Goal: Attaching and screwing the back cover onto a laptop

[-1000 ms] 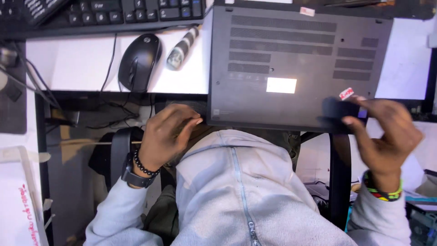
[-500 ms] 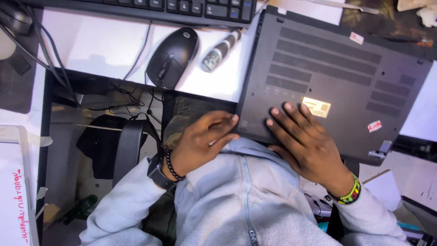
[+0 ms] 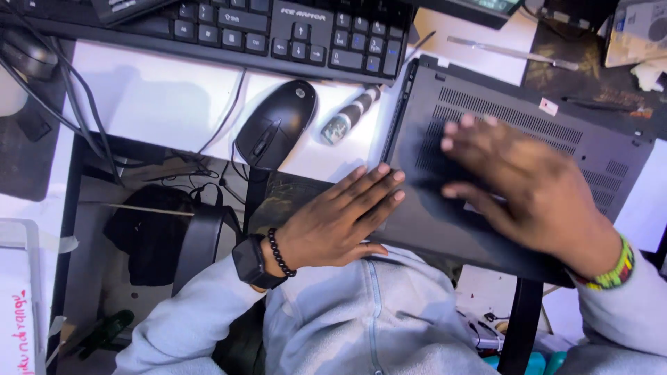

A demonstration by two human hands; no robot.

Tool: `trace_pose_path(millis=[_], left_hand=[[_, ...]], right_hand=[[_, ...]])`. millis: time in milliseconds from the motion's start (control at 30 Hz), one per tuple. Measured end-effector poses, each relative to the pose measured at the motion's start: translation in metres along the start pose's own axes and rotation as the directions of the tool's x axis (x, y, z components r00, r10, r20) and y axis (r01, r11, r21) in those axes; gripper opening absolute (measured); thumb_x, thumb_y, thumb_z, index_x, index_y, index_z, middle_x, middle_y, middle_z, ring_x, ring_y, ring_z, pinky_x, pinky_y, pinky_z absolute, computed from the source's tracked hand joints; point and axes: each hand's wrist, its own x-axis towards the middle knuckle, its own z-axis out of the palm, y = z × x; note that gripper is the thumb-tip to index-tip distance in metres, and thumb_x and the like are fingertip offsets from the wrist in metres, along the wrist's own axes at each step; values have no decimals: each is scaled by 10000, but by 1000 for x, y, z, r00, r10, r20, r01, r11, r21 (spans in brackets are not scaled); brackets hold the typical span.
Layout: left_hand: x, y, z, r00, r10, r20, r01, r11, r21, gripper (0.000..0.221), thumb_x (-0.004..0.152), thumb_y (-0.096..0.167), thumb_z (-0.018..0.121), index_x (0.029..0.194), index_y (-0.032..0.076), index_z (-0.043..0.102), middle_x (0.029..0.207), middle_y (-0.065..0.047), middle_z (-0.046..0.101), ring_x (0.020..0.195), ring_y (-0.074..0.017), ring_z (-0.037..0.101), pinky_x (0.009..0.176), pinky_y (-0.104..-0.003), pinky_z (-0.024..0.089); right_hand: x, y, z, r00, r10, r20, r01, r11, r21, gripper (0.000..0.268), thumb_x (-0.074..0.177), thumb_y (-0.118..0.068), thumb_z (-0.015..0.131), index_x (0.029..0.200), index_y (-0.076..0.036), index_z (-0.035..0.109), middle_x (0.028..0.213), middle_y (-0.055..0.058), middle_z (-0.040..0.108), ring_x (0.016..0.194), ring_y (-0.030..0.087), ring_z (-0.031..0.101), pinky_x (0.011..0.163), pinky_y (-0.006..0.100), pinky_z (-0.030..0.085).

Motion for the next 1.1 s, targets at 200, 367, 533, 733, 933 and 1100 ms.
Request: trace_pose_path(millis=[200,367,533,733,933,1100], left_hand=[[6,-12,5,999,22,33,-23,999,25,1011,1011,796,482,1611,0,313,1681,-218,237,1574,-378,215,1298,-534,203],[4,-17,9,1000,25,-12,-25,1000,18,995,1033,777,493,1593,-33,349,1666,-225,277,1565,-362,250,1311,-477,204],[5,-19,10,998,44,-49,-44,999,1,975,1035,777,487,1564,-37,396,1644,-216,348,1548,-356,310,1300,-468,237],[4,-21,18,996,50,-72,-59,991,-120,962,1069,728,572,1551,-75,351,1628,-253,350,1539,-398,335,1292,-510,272],[4,-22,17,997,57,-61,-62,994,-85,968,1088,776,504,1555,-60,361,1627,-229,355,1533,-375,343,1289,-497,279],[3,-22,23,996,64,-61,-67,996,-55,949,1091,777,464,1566,-39,372,1633,-208,365,1534,-355,337,1287,-481,255]], right_hand=[[48,35,25,999,-25,-22,25,1000,8,558,1047,-239,655,1451,133,555,1495,344,574,1404,509,560,1219,564,435],[51,44,49,1000,-14,16,13,997,77,552,1064,-220,593,1470,143,506,1493,360,552,1389,515,554,1227,547,413],[42,48,60,998,39,-45,-39,999,-1,534,1097,-222,605,1516,101,532,1536,321,559,1415,458,577,1233,510,434],[43,49,60,999,25,-24,-24,998,54,525,1102,-180,598,1495,158,512,1523,379,541,1438,515,532,1244,546,401],[43,47,60,998,12,-66,-7,998,65,498,1138,-162,609,1487,189,555,1521,385,554,1443,521,534,1255,557,405],[41,46,62,998,8,-63,-5,999,42,509,1149,-158,610,1521,180,528,1546,381,534,1458,520,522,1259,550,398]])
